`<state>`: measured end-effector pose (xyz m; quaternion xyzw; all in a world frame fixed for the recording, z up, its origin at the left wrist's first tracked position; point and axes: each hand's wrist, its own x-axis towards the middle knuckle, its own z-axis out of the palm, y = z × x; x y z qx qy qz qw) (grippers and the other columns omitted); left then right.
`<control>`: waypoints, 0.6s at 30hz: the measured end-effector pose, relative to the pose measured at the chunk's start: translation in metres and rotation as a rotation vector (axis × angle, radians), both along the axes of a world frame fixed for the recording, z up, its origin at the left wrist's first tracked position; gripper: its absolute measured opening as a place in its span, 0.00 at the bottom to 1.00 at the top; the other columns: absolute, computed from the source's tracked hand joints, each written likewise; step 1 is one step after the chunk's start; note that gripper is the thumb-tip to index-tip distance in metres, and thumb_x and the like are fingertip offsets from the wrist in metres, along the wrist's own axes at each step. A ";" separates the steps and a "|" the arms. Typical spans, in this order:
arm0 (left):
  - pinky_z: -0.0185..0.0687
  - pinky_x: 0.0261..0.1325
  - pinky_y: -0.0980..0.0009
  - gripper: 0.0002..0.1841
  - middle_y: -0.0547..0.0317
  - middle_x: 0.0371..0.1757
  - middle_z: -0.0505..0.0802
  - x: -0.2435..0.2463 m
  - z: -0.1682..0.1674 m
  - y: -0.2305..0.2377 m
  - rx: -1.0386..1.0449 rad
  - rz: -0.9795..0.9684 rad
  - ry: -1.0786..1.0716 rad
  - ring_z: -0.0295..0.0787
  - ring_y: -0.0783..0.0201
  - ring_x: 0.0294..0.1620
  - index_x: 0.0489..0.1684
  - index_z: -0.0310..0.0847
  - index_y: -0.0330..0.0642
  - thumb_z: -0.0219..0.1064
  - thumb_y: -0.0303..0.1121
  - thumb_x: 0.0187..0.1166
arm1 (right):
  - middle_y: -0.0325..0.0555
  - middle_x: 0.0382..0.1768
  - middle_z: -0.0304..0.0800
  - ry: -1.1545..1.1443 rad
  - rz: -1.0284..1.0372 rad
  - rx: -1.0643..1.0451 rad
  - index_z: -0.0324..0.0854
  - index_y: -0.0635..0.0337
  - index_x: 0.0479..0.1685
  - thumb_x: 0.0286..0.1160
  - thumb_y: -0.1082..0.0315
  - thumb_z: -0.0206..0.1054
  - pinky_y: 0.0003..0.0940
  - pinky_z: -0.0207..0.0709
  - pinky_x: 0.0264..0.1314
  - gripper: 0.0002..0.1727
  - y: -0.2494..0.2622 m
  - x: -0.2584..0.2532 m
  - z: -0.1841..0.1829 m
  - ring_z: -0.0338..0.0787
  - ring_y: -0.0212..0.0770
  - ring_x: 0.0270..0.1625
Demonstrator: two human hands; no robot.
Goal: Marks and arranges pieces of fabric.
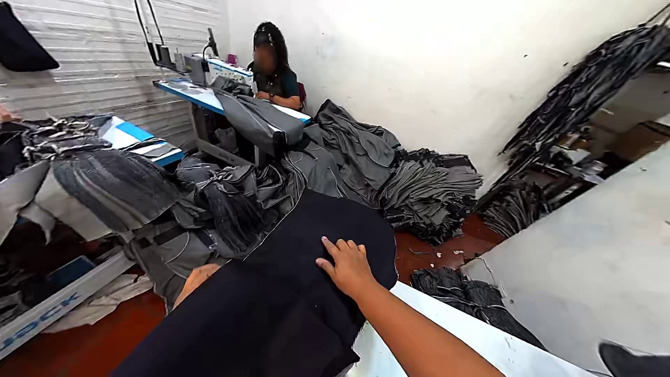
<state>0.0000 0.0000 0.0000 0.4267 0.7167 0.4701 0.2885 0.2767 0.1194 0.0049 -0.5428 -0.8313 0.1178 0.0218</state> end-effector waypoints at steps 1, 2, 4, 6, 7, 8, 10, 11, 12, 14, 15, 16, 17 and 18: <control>0.76 0.66 0.69 0.11 0.29 0.50 0.89 0.009 -0.004 0.013 0.160 -0.026 -0.056 0.86 0.58 0.54 0.47 0.78 0.10 0.53 0.15 0.83 | 0.54 0.69 0.84 -0.025 -0.054 0.063 0.67 0.39 0.89 0.89 0.37 0.46 0.64 0.62 0.75 0.34 0.013 0.006 -0.008 0.78 0.59 0.74; 0.76 0.70 0.64 0.13 0.25 0.56 0.88 0.015 -0.016 0.034 0.250 -0.059 -0.090 0.87 0.52 0.59 0.52 0.77 0.08 0.53 0.15 0.80 | 0.54 0.69 0.84 -0.030 -0.106 0.088 0.68 0.37 0.89 0.90 0.37 0.45 0.64 0.63 0.74 0.33 0.028 0.011 -0.011 0.78 0.59 0.74; 0.75 0.60 0.77 0.13 0.43 0.48 0.87 0.036 -0.020 0.074 0.093 -0.129 -0.289 0.83 0.70 0.50 0.54 0.76 0.16 0.47 0.20 0.90 | 0.53 0.71 0.82 -0.054 -0.192 0.057 0.68 0.35 0.89 0.91 0.38 0.44 0.63 0.63 0.73 0.32 0.054 0.017 -0.012 0.76 0.58 0.75; 0.64 0.80 0.73 0.17 0.34 0.63 0.88 0.056 -0.032 0.084 0.039 -0.420 -0.219 0.81 0.62 0.70 0.64 0.74 0.14 0.43 0.20 0.92 | 0.53 0.74 0.80 -0.083 -0.233 0.011 0.67 0.34 0.89 0.91 0.38 0.44 0.62 0.63 0.74 0.32 0.072 0.018 -0.010 0.75 0.58 0.76; 0.54 0.90 0.60 0.18 0.36 0.66 0.90 0.059 -0.050 0.077 0.173 -0.579 0.077 0.79 0.54 0.79 0.61 0.80 0.16 0.46 0.20 0.89 | 0.54 0.75 0.79 -0.085 -0.231 -0.014 0.66 0.36 0.90 0.92 0.40 0.44 0.62 0.64 0.75 0.32 0.077 0.017 -0.007 0.74 0.58 0.78; 0.61 0.86 0.41 0.16 0.45 0.60 0.95 0.064 -0.067 0.070 0.420 -0.606 0.376 0.85 0.46 0.75 0.51 0.90 0.28 0.53 0.21 0.84 | 0.55 0.76 0.78 -0.068 -0.224 -0.041 0.67 0.41 0.89 0.93 0.43 0.46 0.62 0.65 0.76 0.30 0.081 0.015 -0.002 0.73 0.59 0.79; 0.65 0.79 0.31 0.14 0.55 0.65 0.94 0.066 -0.066 0.058 0.512 -0.639 0.605 0.84 0.42 0.76 0.43 0.94 0.43 0.59 0.25 0.80 | 0.60 0.75 0.78 0.012 -0.197 -0.102 0.73 0.55 0.81 0.92 0.61 0.52 0.61 0.68 0.77 0.23 0.081 0.010 0.011 0.75 0.62 0.79; 0.60 0.83 0.33 0.12 0.55 0.72 0.90 0.067 -0.056 0.052 0.414 -0.668 0.614 0.78 0.43 0.82 0.44 0.93 0.42 0.59 0.26 0.79 | 0.62 0.72 0.79 0.047 -0.153 -0.121 0.75 0.60 0.74 0.86 0.71 0.55 0.60 0.71 0.76 0.20 0.076 0.005 0.019 0.78 0.62 0.76; 0.56 0.86 0.36 0.12 0.55 0.78 0.86 0.070 -0.047 0.049 0.309 -0.683 0.619 0.72 0.45 0.86 0.45 0.91 0.41 0.61 0.31 0.75 | 0.62 0.69 0.80 0.069 -0.075 -0.132 0.78 0.64 0.68 0.82 0.77 0.56 0.58 0.74 0.74 0.18 0.070 -0.001 0.025 0.81 0.61 0.73; 0.44 0.91 0.42 0.19 0.55 0.86 0.78 0.076 -0.025 0.050 0.052 -0.729 0.599 0.60 0.50 0.93 0.52 0.87 0.38 0.60 0.40 0.74 | 0.59 0.64 0.84 0.100 0.111 -0.126 0.82 0.65 0.62 0.79 0.81 0.55 0.52 0.77 0.73 0.17 0.052 -0.013 0.031 0.85 0.56 0.68; 0.40 0.92 0.43 0.19 0.55 0.88 0.74 0.079 -0.013 0.052 -0.064 -0.752 0.590 0.55 0.52 0.95 0.56 0.86 0.37 0.60 0.40 0.77 | 0.59 0.64 0.85 0.131 0.189 -0.104 0.83 0.66 0.61 0.80 0.81 0.55 0.50 0.77 0.72 0.17 0.045 -0.018 0.030 0.86 0.55 0.67; 0.38 0.93 0.42 0.18 0.54 0.89 0.73 0.084 -0.004 0.054 -0.141 -0.761 0.590 0.52 0.51 0.95 0.60 0.85 0.36 0.59 0.37 0.80 | 0.59 0.63 0.87 0.172 0.245 -0.079 0.85 0.67 0.60 0.81 0.80 0.55 0.47 0.78 0.72 0.16 0.039 -0.022 0.026 0.88 0.53 0.65; 0.39 0.92 0.40 0.17 0.54 0.88 0.73 0.088 -0.003 0.054 -0.154 -0.748 0.604 0.53 0.50 0.95 0.61 0.84 0.36 0.59 0.33 0.82 | 0.59 0.61 0.88 0.215 0.278 -0.051 0.86 0.68 0.57 0.81 0.79 0.56 0.45 0.78 0.71 0.15 0.035 -0.025 0.021 0.89 0.52 0.63; 0.42 0.91 0.39 0.15 0.53 0.87 0.76 0.091 -0.008 0.053 -0.097 -0.721 0.631 0.56 0.49 0.94 0.58 0.86 0.36 0.59 0.32 0.81 | 0.59 0.60 0.89 0.257 0.295 -0.026 0.87 0.69 0.54 0.81 0.78 0.57 0.43 0.79 0.71 0.14 0.034 -0.027 0.016 0.90 0.51 0.62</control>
